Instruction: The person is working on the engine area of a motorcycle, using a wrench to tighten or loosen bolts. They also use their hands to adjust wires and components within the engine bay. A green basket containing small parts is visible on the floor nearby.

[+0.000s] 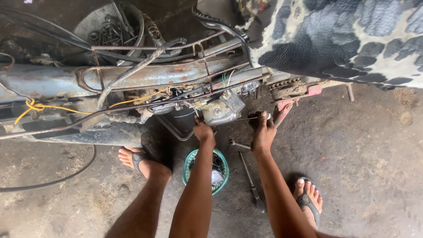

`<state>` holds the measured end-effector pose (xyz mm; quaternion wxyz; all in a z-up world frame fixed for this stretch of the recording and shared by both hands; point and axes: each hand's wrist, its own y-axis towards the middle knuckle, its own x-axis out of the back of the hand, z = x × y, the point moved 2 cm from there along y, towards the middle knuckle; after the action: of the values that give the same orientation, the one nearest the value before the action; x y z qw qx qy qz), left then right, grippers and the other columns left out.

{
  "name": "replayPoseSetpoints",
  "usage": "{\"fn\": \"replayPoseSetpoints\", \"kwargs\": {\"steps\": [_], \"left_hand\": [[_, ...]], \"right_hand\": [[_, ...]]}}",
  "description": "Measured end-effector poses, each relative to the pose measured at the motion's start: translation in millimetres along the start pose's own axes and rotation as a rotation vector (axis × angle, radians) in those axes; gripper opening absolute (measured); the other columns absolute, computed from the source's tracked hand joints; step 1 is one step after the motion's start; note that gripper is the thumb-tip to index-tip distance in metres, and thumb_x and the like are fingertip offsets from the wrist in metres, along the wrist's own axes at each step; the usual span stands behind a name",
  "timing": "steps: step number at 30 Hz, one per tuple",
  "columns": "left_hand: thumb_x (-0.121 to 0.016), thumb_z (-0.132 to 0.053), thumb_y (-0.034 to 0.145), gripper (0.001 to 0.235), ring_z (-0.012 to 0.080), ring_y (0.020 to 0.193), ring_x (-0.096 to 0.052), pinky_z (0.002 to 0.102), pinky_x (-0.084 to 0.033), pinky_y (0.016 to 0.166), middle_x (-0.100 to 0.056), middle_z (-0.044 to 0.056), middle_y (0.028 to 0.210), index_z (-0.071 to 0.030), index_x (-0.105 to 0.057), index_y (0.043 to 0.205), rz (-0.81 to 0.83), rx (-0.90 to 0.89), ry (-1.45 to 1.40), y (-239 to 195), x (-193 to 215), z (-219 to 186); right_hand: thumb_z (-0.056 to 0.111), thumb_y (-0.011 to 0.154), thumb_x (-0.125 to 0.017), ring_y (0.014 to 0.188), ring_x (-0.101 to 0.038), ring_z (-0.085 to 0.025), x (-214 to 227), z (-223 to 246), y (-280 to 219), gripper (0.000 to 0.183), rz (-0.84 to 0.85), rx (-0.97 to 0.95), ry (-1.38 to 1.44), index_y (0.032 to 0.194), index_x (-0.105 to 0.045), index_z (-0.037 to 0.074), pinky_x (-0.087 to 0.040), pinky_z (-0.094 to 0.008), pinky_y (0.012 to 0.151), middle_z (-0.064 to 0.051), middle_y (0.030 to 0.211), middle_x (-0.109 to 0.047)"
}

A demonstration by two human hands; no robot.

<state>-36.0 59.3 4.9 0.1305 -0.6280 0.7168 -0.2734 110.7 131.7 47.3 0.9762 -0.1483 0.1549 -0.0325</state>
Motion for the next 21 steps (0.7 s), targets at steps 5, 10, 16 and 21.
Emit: {"fn": "replayPoseSetpoints", "kwargs": {"steps": [5,10,16,21], "left_hand": [[-0.028,-0.047,0.093,0.057,0.0402,0.089,-0.059,0.049,-0.055,0.057,-0.060,0.024,0.100,-0.001,-0.058,0.108,-0.056,-0.134,0.155,51.7,-3.8,30.1],[-0.026,-0.048,0.093,0.060,0.0387,0.084,-0.061,0.052,-0.050,0.071,-0.063,0.023,0.089,0.000,-0.061,0.101,-0.111,-0.265,0.298,25.9,2.2,9.2],[-0.023,-0.049,0.091,0.066,0.0401,0.092,-0.059,0.053,-0.048,0.079,-0.051,0.028,0.112,0.002,-0.032,0.131,0.224,0.191,-0.135,-25.9,5.1,-14.5],[-0.021,-0.058,0.090,0.066,0.0339,0.090,-0.056,0.051,-0.043,0.085,-0.049,0.018,0.110,-0.006,-0.040,0.125,0.334,0.168,-0.236,-14.6,7.7,0.4]], "right_hand": [[0.029,0.090,-0.053,0.075,-0.064,-0.035,-0.9,22.9,-12.9,0.038,0.015,0.021,-0.067,0.089,-0.058,-0.009,-0.052,-0.045,0.070,-0.025,0.079,-0.060],[0.027,0.090,-0.054,0.069,-0.065,-0.033,-2.0,31.1,-15.3,0.038,0.004,0.035,-0.081,0.084,-0.060,-0.010,-0.053,-0.043,0.065,-0.026,0.071,-0.059],[0.032,0.088,-0.057,0.082,-0.062,-0.041,10.5,17.9,6.9,0.046,0.060,-0.141,0.072,0.102,-0.053,-0.012,-0.050,-0.052,0.073,-0.031,0.088,-0.058],[0.010,0.085,-0.060,0.080,-0.058,-0.039,20.1,27.2,20.8,0.015,-0.199,0.725,-0.707,0.098,-0.059,0.003,-0.047,-0.046,0.071,-0.021,0.082,-0.058]]}}
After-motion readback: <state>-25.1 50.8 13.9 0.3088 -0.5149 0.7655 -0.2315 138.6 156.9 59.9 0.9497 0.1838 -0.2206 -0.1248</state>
